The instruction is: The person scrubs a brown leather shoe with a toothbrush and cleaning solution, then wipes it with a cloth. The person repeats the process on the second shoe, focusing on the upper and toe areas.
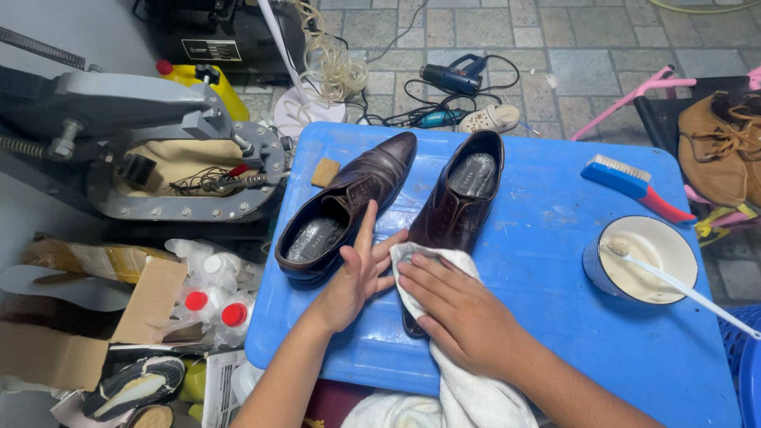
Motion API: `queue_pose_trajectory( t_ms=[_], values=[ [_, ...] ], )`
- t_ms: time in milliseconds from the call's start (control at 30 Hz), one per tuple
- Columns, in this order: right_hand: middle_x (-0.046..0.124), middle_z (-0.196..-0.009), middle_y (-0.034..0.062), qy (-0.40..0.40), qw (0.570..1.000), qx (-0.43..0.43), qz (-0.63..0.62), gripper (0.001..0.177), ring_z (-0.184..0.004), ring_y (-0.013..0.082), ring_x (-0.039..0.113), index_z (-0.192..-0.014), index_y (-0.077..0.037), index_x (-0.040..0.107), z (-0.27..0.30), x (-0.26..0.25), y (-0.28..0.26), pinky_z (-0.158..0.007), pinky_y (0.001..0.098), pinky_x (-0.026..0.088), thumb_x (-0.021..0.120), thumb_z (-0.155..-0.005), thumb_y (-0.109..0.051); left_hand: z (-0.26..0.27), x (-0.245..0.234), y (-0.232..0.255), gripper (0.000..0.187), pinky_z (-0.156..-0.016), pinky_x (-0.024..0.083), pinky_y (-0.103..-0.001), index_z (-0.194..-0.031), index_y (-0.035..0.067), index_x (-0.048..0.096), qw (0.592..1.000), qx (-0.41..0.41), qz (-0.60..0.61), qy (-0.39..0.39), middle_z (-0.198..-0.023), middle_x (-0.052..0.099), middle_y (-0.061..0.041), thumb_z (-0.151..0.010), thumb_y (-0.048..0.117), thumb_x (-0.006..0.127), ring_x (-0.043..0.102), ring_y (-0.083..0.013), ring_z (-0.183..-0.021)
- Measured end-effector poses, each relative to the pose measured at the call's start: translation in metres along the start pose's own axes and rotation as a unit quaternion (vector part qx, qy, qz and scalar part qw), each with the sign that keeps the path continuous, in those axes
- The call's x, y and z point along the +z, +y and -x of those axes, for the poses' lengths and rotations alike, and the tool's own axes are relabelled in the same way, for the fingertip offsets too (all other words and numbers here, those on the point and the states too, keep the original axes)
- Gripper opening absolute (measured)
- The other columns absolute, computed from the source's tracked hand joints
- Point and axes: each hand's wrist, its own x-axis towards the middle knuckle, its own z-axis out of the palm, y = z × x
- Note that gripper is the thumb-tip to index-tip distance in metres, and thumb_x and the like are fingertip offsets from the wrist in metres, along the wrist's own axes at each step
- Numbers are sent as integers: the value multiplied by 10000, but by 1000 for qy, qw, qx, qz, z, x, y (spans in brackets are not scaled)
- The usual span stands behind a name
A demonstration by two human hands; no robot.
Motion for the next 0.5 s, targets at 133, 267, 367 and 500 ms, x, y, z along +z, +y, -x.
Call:
queue_pose_trajectory(
  t_ms=[133,267,367,500],
  values=[
    [608,-1476,148,-35,996,-55,-58,455,-1468,334,475,-1397,-36,620,15,3,-6,-1211,505,316,594,-952,-125,2,6,-3,1217,-1214,257,-601,-1597,270,-237,999,33,-19,6,-1706,149,-288,-737,936,308,146,-401,-1599],
    [635,-1475,136,-95,983,-90,-128,411,-1470,318,513,-1370,-34,640,34,-2,-10,-1235,507,325,611,-969,-121,1,12,9,1196,-1198,309,-557,-1616,237,-202,995,34,-82,36,-1678,230,-281,-759,931,261,247,-398,-1560],
    [589,-1504,144,-72,990,-77,-98,462,-1467,315,498,-1386,-34,620,35,-6,-7,-1240,511,316,628,-942,-162,-11,21,23,1180,-1154,371,-486,-1635,156,-154,969,39,-235,70,-1564,422,-282,-809,910,221,452,-411,-1453],
    [450,-1544,195,-4,1000,-21,23,622,-1463,371,379,-1423,-14,526,18,-11,2,-1200,537,251,658,-881,-289,-34,27,42,1145,-1053,465,-407,-1629,38,-103,910,5,-404,93,-1274,673,-273,-880,826,258,644,-398,-1236]
  ],
)
